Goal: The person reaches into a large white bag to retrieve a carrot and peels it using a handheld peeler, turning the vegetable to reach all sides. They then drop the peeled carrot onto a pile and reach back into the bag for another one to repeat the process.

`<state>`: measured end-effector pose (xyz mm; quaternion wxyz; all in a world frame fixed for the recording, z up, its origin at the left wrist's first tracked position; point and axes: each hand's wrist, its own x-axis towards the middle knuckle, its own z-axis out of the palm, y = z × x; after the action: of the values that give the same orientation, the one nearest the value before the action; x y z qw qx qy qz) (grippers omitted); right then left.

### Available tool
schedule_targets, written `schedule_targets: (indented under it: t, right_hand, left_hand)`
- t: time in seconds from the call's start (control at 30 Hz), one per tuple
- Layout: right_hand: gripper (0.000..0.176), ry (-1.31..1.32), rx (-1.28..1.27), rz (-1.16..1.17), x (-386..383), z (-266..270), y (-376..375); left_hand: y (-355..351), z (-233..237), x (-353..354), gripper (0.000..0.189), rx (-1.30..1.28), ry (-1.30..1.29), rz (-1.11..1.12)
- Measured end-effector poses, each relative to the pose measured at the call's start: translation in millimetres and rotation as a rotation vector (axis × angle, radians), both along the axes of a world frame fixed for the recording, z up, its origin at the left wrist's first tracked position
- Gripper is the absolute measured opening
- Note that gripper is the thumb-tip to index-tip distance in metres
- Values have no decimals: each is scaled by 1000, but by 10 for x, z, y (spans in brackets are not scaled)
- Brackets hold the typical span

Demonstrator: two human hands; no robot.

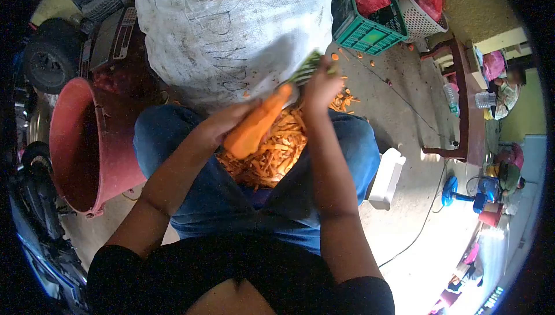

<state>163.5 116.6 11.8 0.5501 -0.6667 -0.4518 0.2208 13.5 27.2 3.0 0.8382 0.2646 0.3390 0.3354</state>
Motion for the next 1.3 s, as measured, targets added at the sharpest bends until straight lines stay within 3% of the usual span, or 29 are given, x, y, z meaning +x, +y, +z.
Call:
schedule_targets:
  t: [0.03,0.1,0.17,0.3,0.37,0.43,0.63,0.77,0.83,0.97,1.03,1.23,1.3]
  right_hand:
    - [24,-1,117,-84,184,-66,150]
    - [24,-43,60,-187,411,-51,260]
    - [25,425,54,-192,487,53,243]
    - [21,302,120,33,403,-79,153]
    - [21,398,114,56,300,-27,91]
    - [25,333,102,86,285,-90,104]
    - [27,274,17,215,20,-1,-127]
    - [25,260,-8,286,-113,-20,-261]
    - [26,386,-80,344,-205,38,-369]
    - [27,320,-34,508,-347,-47,-535]
    - [29,102,-6,525,-389,-6,-586]
    - [28,-103,52,391,-316,-58,-398]
    - [27,-189,135,161,-207,-92,-211]
  left_hand:
    - [-57,44,9,36,3,-1,-3]
    - [-148,99,18,38,-53,21,-233]
    - [-157,100,35,37,-39,-2,-242]
    - [-37,-20,8,36,-180,37,27]
    - [30,-82,-20,37,-226,28,130]
    - [75,-183,-18,40,-313,-153,277]
    - [66,-153,-22,39,-344,-273,272]
    - [91,-268,19,33,-314,-174,317]
    - [87,-306,76,30,-329,-135,415]
    - [89,-365,54,31,-319,-291,269]
    - [27,-255,54,29,-311,-348,335]
    - [71,-142,77,28,-250,-105,175]
    - [70,-136,62,29,-231,-109,120]
